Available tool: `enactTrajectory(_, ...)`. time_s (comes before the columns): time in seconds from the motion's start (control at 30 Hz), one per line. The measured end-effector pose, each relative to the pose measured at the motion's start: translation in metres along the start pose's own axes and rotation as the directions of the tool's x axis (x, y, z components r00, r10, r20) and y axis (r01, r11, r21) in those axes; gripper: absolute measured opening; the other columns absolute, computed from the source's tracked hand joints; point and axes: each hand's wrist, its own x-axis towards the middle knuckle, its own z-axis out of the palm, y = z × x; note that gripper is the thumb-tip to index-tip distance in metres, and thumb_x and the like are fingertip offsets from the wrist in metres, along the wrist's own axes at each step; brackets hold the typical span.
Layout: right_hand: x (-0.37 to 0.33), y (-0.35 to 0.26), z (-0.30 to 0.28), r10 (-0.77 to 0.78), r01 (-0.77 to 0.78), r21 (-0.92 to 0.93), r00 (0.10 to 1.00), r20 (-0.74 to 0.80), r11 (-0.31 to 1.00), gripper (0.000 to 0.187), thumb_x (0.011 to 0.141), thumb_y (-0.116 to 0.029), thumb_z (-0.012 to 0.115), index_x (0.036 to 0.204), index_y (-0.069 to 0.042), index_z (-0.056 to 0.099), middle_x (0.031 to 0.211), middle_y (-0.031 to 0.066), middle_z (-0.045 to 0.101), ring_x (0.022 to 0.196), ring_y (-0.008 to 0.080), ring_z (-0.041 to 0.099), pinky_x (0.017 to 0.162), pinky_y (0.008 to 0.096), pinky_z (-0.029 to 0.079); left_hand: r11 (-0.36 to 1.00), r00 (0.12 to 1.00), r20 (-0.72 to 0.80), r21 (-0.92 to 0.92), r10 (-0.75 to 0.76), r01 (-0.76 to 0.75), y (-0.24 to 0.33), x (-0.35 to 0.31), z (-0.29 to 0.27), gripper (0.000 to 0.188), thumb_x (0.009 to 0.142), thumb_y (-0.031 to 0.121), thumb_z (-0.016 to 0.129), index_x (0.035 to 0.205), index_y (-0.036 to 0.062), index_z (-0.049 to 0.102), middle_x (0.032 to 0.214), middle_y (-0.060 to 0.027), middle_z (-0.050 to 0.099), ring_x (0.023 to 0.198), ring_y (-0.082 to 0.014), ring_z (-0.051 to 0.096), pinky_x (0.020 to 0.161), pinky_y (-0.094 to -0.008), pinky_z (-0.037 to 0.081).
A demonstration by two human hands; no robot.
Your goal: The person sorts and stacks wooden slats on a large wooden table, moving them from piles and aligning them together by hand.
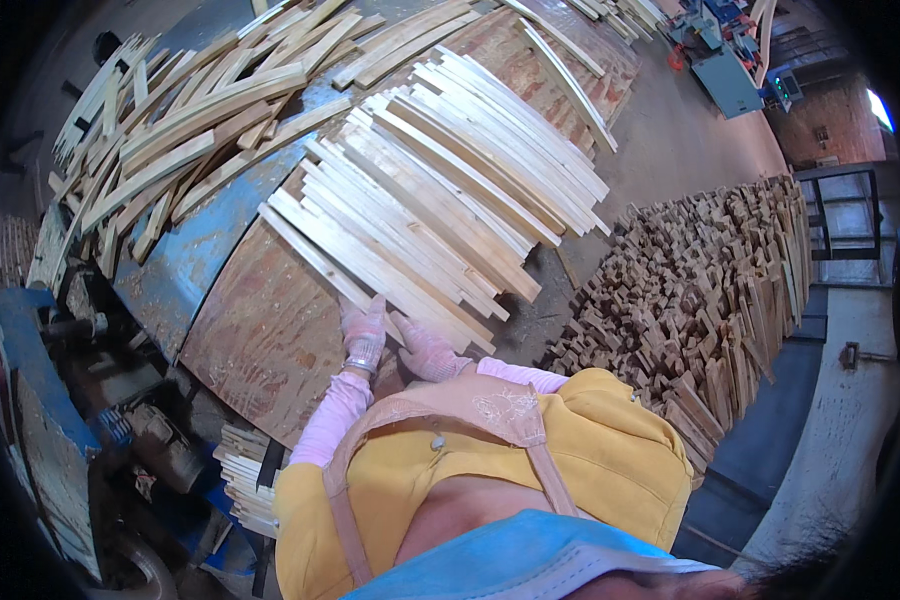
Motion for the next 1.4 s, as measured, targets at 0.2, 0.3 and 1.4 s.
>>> enactTrajectory(0.2,-0.002,0.033,-0.014,-0.024,0.025,0.045,0.999,-0.035,0.999,0.070,0.093,-0.019,0.064,0.157,-0.006,0.039,0.138,0.0271,0.059,0.126,0.0449,0.058,0.106,0.0495,0.049,0.973,0.994,0.072,0.210,0.080,-0.094,0.014,-0.002,0.009,0.092,0.087,0.039,0.083,0.153,-0.0079,0.038,0.139,-0.0335,0.059,0.124,-0.0471,0.061,0.108,-0.0461,0.048)
enactTrajectory(0.3,0.011,0.060,-0.035,-0.052,0.058,0.056,0.993,-0.106,0.997,0.067,0.093,-0.020,0.064,0.155,-0.006,0.041,0.135,0.0269,0.060,0.124,0.0444,0.059,0.105,0.0492,0.049,0.975,0.988,0.146,0.206,0.046,-0.076,0.042,0.016,0.029,0.092,0.086,0.045,0.082,0.150,-0.0083,0.042,0.138,-0.0345,0.059,0.126,-0.0474,0.060,0.108,-0.0471,0.048)
enactTrajectory(1.4,0.301,0.466,-0.653,-0.061,0.052,-0.037,0.945,-0.321,0.998,0.057,0.091,-0.045,0.071,0.134,-0.007,0.069,0.134,0.0244,0.067,0.129,0.0375,0.061,0.109,0.0408,0.046,0.954,0.927,-0.348,0.204,-0.138,0.219,0.130,0.082,0.223,0.074,0.098,0.034,0.072,0.151,-0.0069,0.042,0.136,-0.0247,0.065,0.123,-0.0365,0.064,0.108,-0.0437,0.047)
